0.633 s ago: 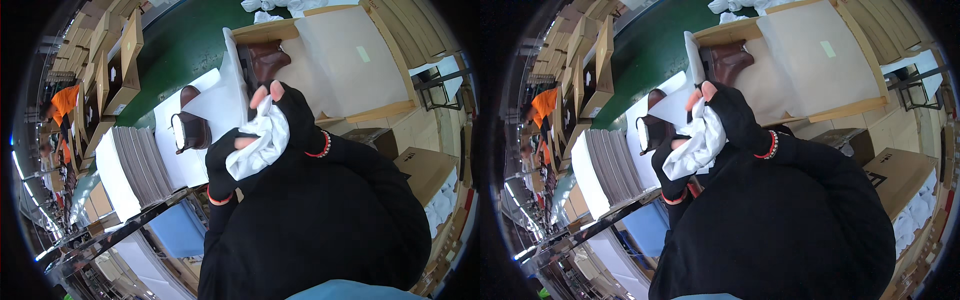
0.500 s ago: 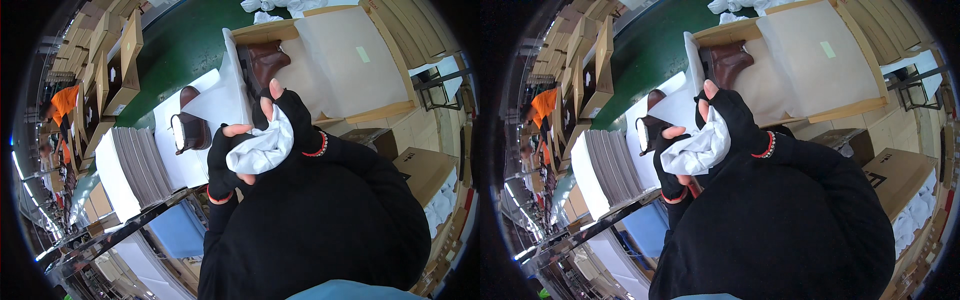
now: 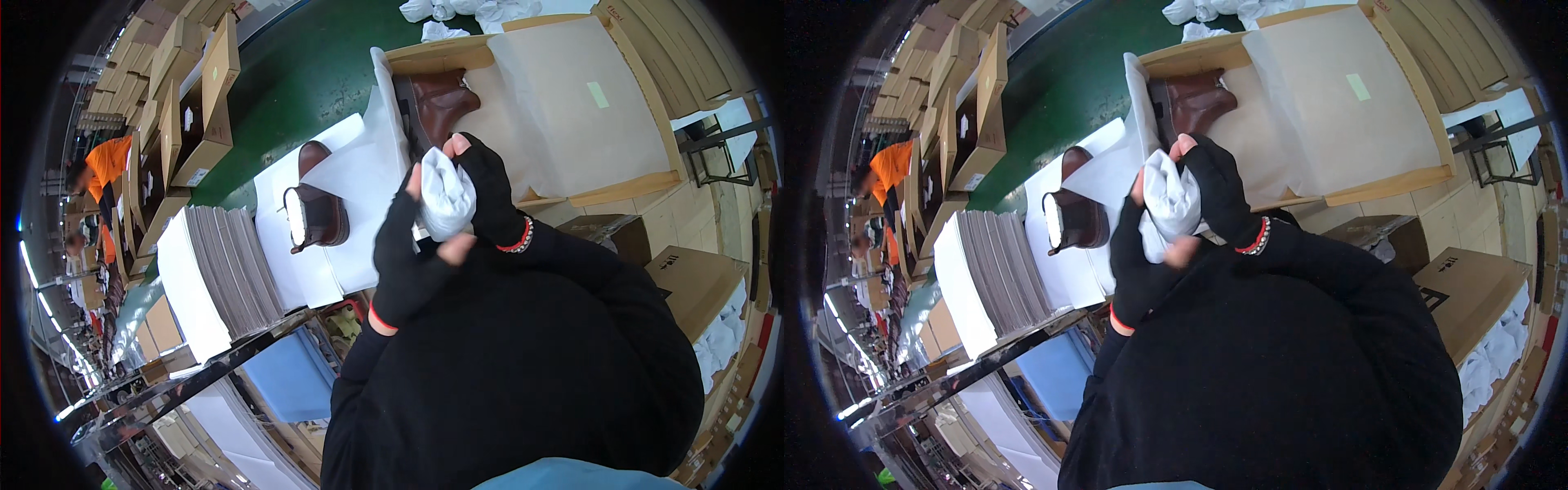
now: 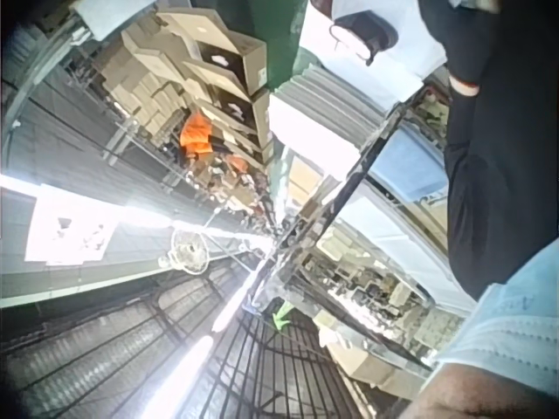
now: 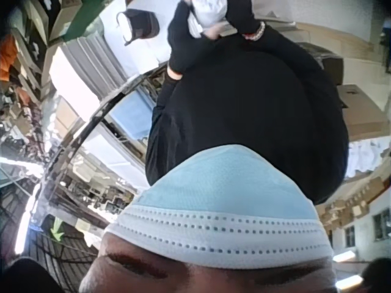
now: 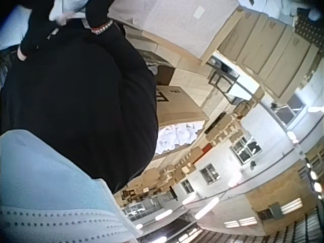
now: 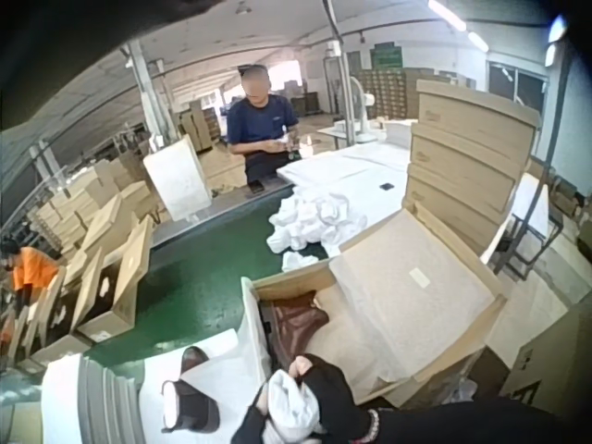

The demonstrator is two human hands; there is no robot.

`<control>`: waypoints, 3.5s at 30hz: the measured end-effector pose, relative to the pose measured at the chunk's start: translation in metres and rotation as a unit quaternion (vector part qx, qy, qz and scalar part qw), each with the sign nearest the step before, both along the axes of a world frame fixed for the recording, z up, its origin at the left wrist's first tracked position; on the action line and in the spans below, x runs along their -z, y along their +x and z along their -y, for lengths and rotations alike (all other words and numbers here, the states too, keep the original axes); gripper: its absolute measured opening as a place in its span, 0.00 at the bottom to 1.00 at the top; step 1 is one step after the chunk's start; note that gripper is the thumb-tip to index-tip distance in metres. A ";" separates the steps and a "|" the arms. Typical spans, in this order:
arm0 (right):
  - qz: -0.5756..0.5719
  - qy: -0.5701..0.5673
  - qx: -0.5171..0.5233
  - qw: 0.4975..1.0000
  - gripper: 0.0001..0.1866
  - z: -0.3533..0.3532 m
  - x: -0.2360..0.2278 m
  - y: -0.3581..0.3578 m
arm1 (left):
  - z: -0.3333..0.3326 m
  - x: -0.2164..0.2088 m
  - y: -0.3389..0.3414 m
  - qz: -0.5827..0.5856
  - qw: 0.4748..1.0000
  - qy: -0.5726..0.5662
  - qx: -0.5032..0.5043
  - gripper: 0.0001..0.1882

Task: The person inspects a brown leather boot, places it in a cardboard box lined with tissue paper, and wraps it in a white protective bag. They then place a second boot into the box, add more tissue paper, and close the box. The process is repeated for another pair of boots.

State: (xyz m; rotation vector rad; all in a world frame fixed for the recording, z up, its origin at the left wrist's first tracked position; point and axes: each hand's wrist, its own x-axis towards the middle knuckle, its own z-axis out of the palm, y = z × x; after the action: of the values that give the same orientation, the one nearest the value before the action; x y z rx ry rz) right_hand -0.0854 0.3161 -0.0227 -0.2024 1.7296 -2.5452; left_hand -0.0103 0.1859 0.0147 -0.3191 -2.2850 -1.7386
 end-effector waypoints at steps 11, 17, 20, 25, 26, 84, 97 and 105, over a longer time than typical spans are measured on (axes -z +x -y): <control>-0.293 0.516 -0.116 0.796 0.37 -0.061 0.066 -0.133 | 0.022 0.008 -0.052 -0.067 0.898 -0.434 0.044 0.40; -0.403 0.650 -0.079 0.639 0.45 -0.052 0.148 -0.172 | -0.002 0.065 -0.067 -0.016 0.847 -0.517 0.121 0.23; -0.354 0.673 -0.061 0.647 0.43 -0.075 0.159 -0.181 | -0.008 0.094 -0.077 -0.031 0.842 -0.518 0.149 0.17; -0.282 0.582 -0.042 0.762 0.45 -0.086 0.147 -0.171 | -0.014 0.104 -0.094 -0.143 0.831 -0.521 0.134 0.10; -0.268 0.581 -0.039 0.768 0.46 -0.085 0.146 -0.168 | -0.009 0.102 -0.094 -0.159 0.831 -0.518 0.124 0.09; -0.234 0.480 -0.342 0.773 0.22 -0.067 0.036 0.001 | 0.351 -0.005 -0.013 -0.077 0.733 -0.345 -0.581 0.20; -0.163 0.421 -0.369 0.812 0.19 -0.064 0.047 -0.018 | 0.555 0.071 0.126 0.213 0.673 -0.279 -0.651 0.51; -0.145 0.401 -0.383 0.819 0.18 -0.058 0.049 -0.020 | 0.575 0.049 0.144 0.190 0.679 -0.248 -0.664 0.49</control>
State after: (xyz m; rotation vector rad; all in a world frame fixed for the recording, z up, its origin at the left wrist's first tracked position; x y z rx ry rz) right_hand -0.1052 0.3743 -0.0717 -1.0072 2.0575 -1.1511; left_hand 0.1338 -0.3893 -0.0341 1.4001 -2.0587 -0.3917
